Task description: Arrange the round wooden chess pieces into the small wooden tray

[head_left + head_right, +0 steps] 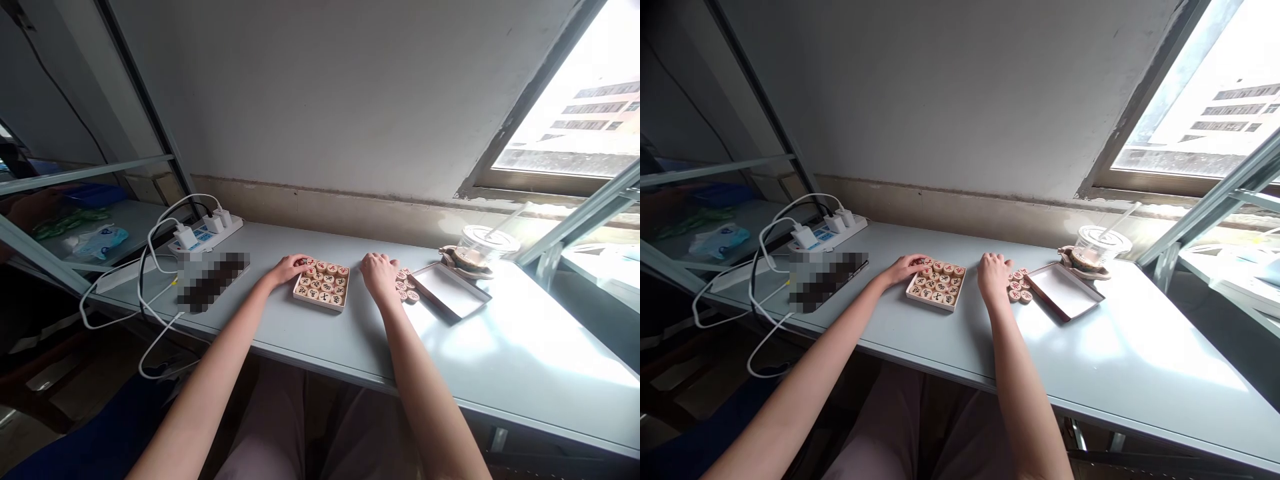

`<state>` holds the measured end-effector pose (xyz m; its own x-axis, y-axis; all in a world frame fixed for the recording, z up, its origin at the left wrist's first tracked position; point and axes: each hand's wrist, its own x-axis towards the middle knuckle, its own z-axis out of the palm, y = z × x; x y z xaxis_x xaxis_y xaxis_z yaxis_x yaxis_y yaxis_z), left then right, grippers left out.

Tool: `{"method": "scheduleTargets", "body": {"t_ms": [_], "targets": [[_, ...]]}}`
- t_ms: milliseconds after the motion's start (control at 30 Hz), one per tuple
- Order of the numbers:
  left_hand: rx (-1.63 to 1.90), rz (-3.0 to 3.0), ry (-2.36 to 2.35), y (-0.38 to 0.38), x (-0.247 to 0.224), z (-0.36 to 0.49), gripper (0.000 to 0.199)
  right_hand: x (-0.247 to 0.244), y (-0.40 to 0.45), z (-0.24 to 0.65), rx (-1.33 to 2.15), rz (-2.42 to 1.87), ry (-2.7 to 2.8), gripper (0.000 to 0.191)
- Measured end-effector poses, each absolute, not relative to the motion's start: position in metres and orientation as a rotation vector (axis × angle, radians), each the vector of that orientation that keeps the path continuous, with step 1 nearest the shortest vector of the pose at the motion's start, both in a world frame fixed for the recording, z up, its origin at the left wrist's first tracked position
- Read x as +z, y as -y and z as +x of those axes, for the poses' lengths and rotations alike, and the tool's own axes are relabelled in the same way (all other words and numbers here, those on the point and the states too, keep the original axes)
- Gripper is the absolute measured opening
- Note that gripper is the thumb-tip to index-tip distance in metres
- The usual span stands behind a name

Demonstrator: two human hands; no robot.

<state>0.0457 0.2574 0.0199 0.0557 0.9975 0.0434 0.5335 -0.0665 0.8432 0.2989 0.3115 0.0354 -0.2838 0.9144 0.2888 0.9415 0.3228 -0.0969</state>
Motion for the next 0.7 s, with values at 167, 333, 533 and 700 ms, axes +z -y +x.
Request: {"method": "scheduleTargets", "body": {"t_ms": [167,333,533,700], "targets": [[0.856,1.766,-1.629,-0.259,0.017,0.045,0.058,0.033,-0.312,0.296,-0.08,-1.644,2.278,0.03],[0.859,1.76,-1.611,-0.259,0.017,0.044,0.057,0.036,-0.313,0.3,-0.049,-1.684,2.251,0.031],[0.882,1.768,-1.559,-0.257,0.02,0.047,0.053,0.053,-0.303,0.286,0.361,-1.127,2.26,0.019],[0.885,1.759,-1.541,-0.256,0.021,0.048,0.052,0.056,-0.287,0.27,0.692,-0.729,2.354,0.014]]}}
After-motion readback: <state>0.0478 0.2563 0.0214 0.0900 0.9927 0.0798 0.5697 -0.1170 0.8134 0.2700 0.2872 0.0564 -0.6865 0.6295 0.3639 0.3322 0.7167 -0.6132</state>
